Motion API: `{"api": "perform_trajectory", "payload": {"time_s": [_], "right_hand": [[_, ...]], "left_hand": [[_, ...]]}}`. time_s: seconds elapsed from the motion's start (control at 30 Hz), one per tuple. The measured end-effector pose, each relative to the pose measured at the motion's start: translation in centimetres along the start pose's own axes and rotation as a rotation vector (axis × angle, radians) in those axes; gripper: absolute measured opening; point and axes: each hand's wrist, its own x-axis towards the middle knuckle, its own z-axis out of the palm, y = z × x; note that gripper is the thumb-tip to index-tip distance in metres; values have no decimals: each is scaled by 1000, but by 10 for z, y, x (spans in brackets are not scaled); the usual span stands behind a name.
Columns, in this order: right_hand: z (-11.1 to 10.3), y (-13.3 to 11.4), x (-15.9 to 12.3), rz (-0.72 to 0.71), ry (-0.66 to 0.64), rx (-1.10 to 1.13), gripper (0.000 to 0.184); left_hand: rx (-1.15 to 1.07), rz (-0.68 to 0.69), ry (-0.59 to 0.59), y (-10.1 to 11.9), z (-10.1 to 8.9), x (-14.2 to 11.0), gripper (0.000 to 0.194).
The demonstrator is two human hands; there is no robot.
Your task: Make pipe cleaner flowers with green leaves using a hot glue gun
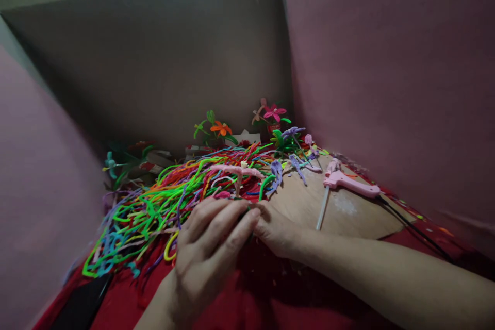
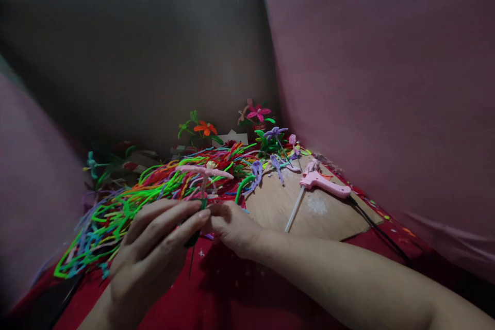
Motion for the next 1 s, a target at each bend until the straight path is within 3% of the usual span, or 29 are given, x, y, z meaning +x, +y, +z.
{"api": "perform_trajectory", "payload": {"time_s": [0.1, 0.2, 0.33, 0.4, 0.47, 0.53, 0.7, 0.8, 0.9, 1.0], "right_hand": [[1, -5, 0, 75, 13, 74, 36], [2, -6, 1, 157, 89, 112, 32], [1, 1, 10, 167, 221, 218, 27], [-2, 6, 14, 128, 258, 261, 24], [-5, 9, 17, 102, 288, 241, 22], [-7, 11, 17, 105, 316, 182, 21], [-5, 6, 13, 90, 333, 58, 20], [-4, 6, 12, 32, 323, 23, 23], [-6, 9, 12, 36, 315, 21, 24], [-7, 11, 10, 81, 297, 28, 24]], "left_hand": [[-110, -173, 98, -4, 10, -3, 46], [-203, -500, 182, -9, 20, -12, 46], [-504, -977, 111, -10, 29, -16, 24], [-644, -1083, 22, -8, 32, -15, 26], [-637, -1082, -61, -4, 35, -15, 29], [-501, -995, -139, 0, 39, -18, 29], [2, -529, -206, 5, 48, -29, 13], [133, -393, -228, 3, 51, -32, 16], [1, -490, -233, 2, 52, -31, 21], [-397, -796, -186, 2, 52, -28, 20]]}}
